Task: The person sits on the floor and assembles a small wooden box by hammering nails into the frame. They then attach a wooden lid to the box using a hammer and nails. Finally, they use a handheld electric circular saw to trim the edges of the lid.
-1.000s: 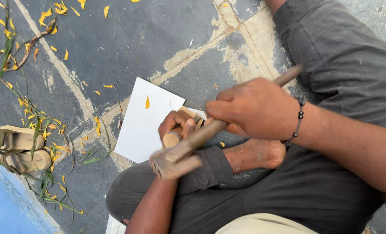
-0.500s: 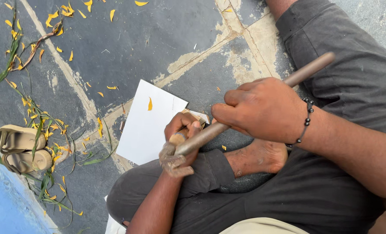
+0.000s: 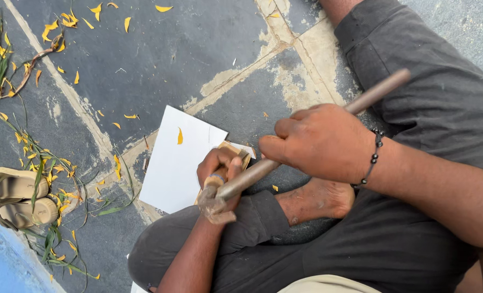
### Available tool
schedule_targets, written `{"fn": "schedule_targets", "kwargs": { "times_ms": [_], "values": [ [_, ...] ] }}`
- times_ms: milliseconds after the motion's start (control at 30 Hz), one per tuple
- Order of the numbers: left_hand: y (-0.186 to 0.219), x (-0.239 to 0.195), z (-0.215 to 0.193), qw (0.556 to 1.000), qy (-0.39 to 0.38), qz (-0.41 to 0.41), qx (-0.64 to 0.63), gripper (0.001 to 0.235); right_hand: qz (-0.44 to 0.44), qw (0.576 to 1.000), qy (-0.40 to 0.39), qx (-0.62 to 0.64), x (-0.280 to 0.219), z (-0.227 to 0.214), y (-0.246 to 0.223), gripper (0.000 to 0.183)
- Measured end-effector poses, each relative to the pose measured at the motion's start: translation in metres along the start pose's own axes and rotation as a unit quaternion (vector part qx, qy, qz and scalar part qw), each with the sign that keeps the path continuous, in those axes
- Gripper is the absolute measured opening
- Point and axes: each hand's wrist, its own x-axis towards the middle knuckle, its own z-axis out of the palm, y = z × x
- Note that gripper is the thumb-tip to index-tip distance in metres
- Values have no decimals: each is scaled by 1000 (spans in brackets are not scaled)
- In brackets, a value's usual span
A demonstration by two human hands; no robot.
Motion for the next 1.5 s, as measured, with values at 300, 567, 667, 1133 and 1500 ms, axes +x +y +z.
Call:
{"fn": "schedule_targets", "kwargs": {
  "times_ms": [300,567,667,1133,1500],
  "values": [
    [7,3,-3,999,-4,10,-35,23,5,999,31,29,-4,3,3,18],
    [5,4,-3,998,15,6,-54,25,29,999,-1,45,-2,4,5,19],
    [1,11,0,999,31,22,-34,27,4,997,66,-39,-4,0,9,18],
    [7,30,-39,993,27,88,-74,15,102,992,73,21,-9,10,23,27],
    [-25,28,-34,997,30,57,-43,26,60,986,129,90,-5,10,14,24]
  ]
}}
